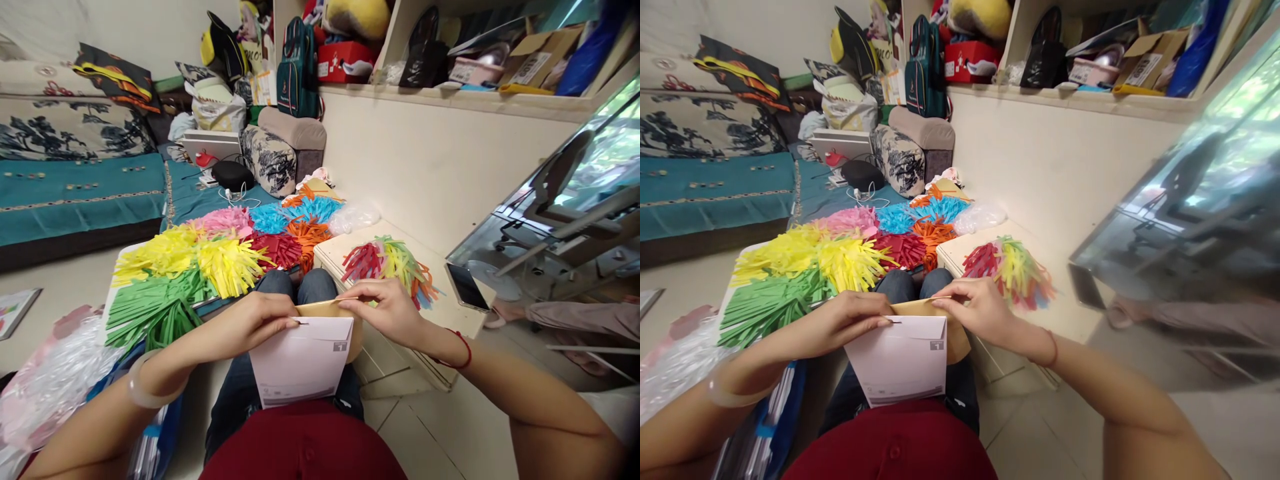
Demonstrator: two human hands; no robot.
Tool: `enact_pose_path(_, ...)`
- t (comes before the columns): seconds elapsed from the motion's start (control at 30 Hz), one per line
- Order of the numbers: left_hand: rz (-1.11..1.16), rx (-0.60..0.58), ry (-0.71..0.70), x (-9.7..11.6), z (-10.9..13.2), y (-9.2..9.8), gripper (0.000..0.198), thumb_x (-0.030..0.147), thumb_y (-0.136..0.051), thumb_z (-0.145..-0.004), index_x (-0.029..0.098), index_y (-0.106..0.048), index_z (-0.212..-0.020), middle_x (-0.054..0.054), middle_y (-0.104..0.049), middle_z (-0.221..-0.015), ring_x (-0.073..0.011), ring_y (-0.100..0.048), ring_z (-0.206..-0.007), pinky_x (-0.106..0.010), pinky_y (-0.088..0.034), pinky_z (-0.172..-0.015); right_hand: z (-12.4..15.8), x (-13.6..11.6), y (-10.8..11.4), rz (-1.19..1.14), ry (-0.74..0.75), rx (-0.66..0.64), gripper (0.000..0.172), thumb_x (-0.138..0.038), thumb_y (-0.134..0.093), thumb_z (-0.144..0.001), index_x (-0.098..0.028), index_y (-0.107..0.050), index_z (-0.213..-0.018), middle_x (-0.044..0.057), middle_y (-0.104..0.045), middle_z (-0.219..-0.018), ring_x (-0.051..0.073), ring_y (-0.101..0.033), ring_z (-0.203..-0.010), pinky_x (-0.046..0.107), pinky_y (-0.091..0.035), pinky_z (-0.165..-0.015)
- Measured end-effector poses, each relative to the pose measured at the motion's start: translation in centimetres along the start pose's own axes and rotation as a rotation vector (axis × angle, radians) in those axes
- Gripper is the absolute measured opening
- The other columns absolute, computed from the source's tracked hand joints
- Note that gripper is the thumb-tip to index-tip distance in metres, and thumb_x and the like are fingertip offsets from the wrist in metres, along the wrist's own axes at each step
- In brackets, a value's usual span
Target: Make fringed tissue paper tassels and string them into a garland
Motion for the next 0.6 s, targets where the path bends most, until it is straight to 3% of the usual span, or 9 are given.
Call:
enact_pose_path(0.2, 0.011, 0.006, -0.021, 0.0, -0.1, 0.2, 0.028, 0.029, -0.042, -0.097, 0.014, -0.062, -0.084, -0.003, -0.063, -0.077, -0.0099, -0.055, -0.069, -0.018, -0.039, -0.067, 0.3, -0.1, 0.0, 0.106, 0.209, 0.014, 0.010, -0.017, -0.064, -0.084, -0.016, -0.074, -0.083, 0.004, -0.074, -0.076, 0.013, -0.069, -0.066, 0.020, -0.053, -0.061)
enact_pose_path(0.33, 0.028, -0.001, -0.020, -0.4, -0.6, 0.2, 0.030, 0.030, -0.041, -0.097, 0.013, -0.063, -0.086, -0.003, -0.064, -0.079, -0.0103, -0.057, -0.071, -0.018, -0.039, -0.068, 0.2, 0.4, 0.1, 0.116, 0.296, 0.027, 0.016, -0.018, -0.063, -0.086, -0.019, -0.072, -0.099, 0.004, -0.076, -0.090, 0.013, -0.071, -0.076, 0.021, -0.057, -0.068)
enact_pose_path(0.43, 0.041, -0.006, -0.010, -0.9, -1.0, 0.2, 0.030, 0.031, -0.042, -0.097, 0.013, -0.063, -0.086, -0.003, -0.063, -0.078, -0.0104, -0.056, -0.071, -0.018, -0.039, -0.067, 0.3, 0.8, 0.0, 0.083, 0.370, 0.019, 0.017, -0.016, -0.061, -0.087, -0.020, -0.073, -0.098, 0.002, -0.076, -0.088, 0.012, -0.072, -0.076, 0.020, -0.058, -0.069)
enact_pose_path(0.6, 0.058, -0.018, -0.002, -1.5, -1.5, 0.3, 0.031, 0.032, -0.042, -0.097, 0.012, -0.063, -0.085, -0.003, -0.063, -0.076, -0.0104, -0.055, -0.069, -0.018, -0.039, -0.065, 0.0, 2.0, 0.2, 0.093, 0.317, 0.086, 0.018, -0.018, -0.066, -0.083, -0.020, -0.074, -0.099, 0.003, -0.076, -0.090, 0.013, -0.073, -0.074, 0.020, -0.060, -0.068)
Point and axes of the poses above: each hand's wrist, its own z-axis away from the middle knuckle, its own y-axis out of the back of the hand, x = y × z, the point moved 5 cm from there along -z, towards the middle knuckle
